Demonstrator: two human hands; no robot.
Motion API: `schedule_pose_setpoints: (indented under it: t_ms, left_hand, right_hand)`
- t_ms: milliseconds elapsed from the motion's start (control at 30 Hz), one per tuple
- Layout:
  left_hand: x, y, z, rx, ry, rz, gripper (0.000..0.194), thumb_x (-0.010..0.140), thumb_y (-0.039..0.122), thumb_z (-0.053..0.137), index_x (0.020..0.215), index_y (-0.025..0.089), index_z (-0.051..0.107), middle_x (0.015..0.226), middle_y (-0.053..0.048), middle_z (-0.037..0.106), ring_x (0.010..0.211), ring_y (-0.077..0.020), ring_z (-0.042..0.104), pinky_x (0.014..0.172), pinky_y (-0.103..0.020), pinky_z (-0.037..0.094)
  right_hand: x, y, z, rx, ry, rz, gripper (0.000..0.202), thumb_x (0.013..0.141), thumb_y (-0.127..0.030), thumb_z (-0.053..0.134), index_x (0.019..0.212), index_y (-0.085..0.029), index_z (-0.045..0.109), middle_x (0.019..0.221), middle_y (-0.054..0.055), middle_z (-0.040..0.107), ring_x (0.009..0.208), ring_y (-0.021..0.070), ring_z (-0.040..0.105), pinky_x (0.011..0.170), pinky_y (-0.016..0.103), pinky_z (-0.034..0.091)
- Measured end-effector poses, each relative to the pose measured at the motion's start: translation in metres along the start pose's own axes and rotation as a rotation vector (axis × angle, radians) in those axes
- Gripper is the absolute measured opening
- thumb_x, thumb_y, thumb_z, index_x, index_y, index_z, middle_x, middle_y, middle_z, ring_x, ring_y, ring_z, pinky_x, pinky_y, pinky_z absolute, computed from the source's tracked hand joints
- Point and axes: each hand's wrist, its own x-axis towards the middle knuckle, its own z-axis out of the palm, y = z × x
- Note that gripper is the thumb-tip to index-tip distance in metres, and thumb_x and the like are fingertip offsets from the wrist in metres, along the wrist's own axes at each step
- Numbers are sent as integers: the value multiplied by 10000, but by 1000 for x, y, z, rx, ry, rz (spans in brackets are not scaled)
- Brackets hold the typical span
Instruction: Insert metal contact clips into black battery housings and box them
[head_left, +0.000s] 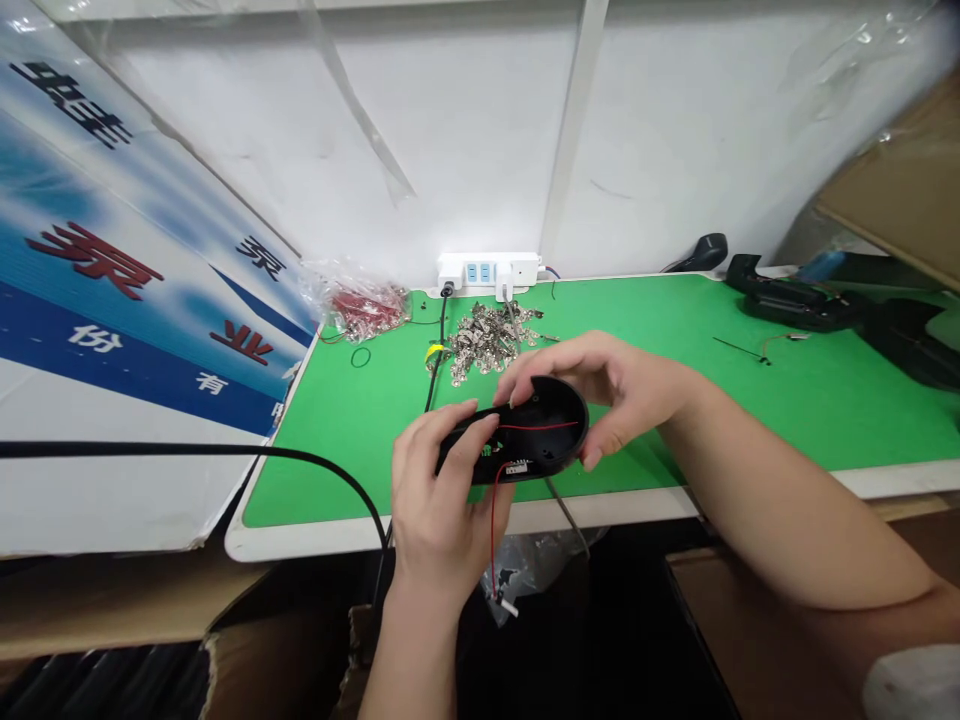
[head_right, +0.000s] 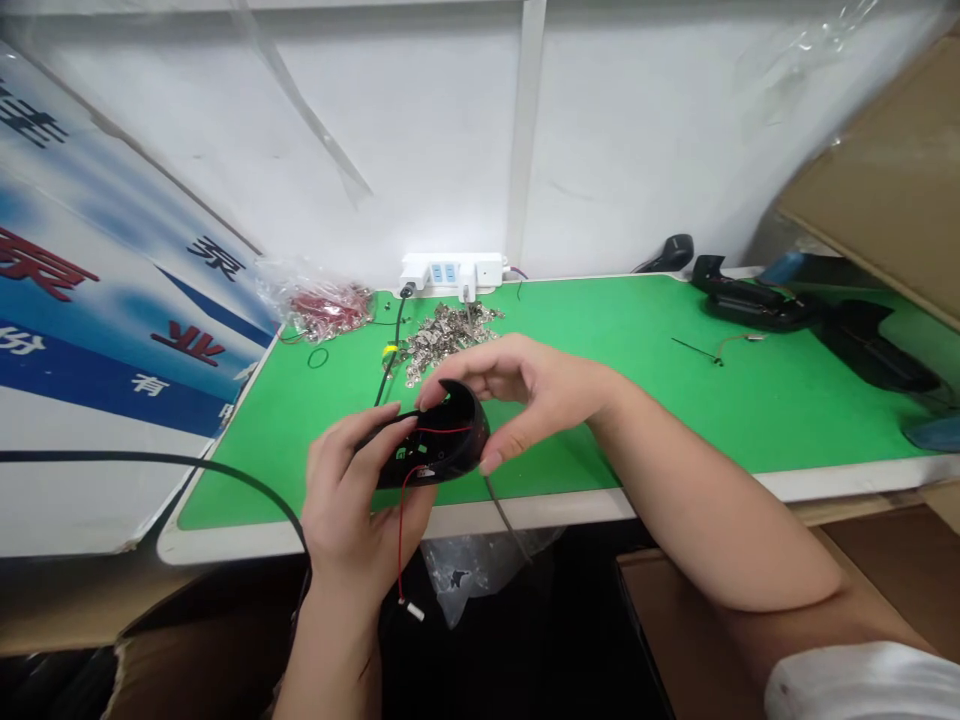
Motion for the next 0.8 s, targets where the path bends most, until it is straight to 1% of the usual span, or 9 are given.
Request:
schedule_pose_setpoints:
  t_ms: [67, 167, 233, 300, 367, 433, 567, 633, 800]
  left_hand:
    - [-2, 3, 3, -10, 24, -36, 523, 800, 227, 818, 1286, 204, 628, 1360, -166, 603, 1227, -301, 618, 1017, -461, 542]
    - [-4, 9, 7, -157, 69, -175, 410, 817, 201, 811, 1206, 196, 680, 1221, -119, 680, 1086, -235, 677, 918, -354, 577]
    - [-5, 12, 11, -383, 81, -415, 273, 852, 231, 790, 1116, 191, 731, 1065, -68, 732, 950, -185, 697, 828, -281, 576]
    - [-5, 14, 15, -705, 110, -735, 236, 876, 329, 776, 1060, 183, 766, 996, -54, 755, 891, -171, 705, 791, -255, 571]
    - [-2, 15, 17, -1029, 190, -1003, 298, 846, 415, 797, 1022, 176, 777, 944, -50, 767, 829, -165, 711, 749, -249, 571]
    - [2, 12, 17, -1229, 297, -1161, 358, 760, 446, 855, 978, 174, 773, 890, -40, 765, 751, -153, 701, 686, -240, 566]
    - [9, -5, 7, -1257, 467, -1276, 401, 641, 414, 906, 921, 164, 764, 842, -10, 743, 705, -127, 670, 652, -216, 550]
    - [10, -13, 0, -1211, 510, -1269, 414, 642, 398, 898, 953, 158, 767, 877, -11, 745, 761, -129, 672, 690, -211, 550]
    - [10, -16, -7, -1206, 406, -1252, 449, 653, 398, 888, 1010, 154, 765, 854, -15, 734, 730, -132, 656, 659, -215, 537]
  right_hand:
    - [2, 2, 5, 56, 63, 23, 563, 717, -231, 918, 1230, -162, 697, 1169, 98, 724, 1101, 185, 687, 981, 308, 558]
    - [8, 8, 15, 172, 155, 81, 455, 796, -338, 871, 1170, -139, 706, 1030, 73, 744, 903, 143, 714, 802, 238, 582]
    - [13, 13, 19, 138, 211, 111, 387, 893, -467, 766, 1053, -117, 721, 829, 39, 721, 705, 109, 673, 651, 205, 540]
    - [18, 20, 20, 34, 326, 138, 451, 962, -561, 637, 942, -118, 719, 721, 23, 684, 576, 93, 610, 557, 209, 483]
    - [24, 29, 16, -117, 478, 187, 488, 974, -596, 579, 880, -134, 705, 719, 28, 679, 545, 96, 577, 528, 230, 455]
    - [30, 41, 10, -324, 576, 254, 433, 972, -552, 571, 861, -151, 691, 748, 32, 677, 579, 109, 567, 542, 246, 447]
    - [46, 64, 5, -621, 560, 336, 142, 886, -282, 644, 910, -158, 708, 810, 39, 698, 726, 147, 608, 677, 277, 457]
    - [53, 70, 8, -689, 534, 371, 138, 823, -204, 673, 943, -150, 716, 860, 52, 717, 774, 166, 621, 726, 297, 444]
    - [54, 68, 10, -858, 514, 436, 179, 810, -192, 678, 974, -138, 724, 909, 68, 716, 776, 176, 588, 715, 298, 394]
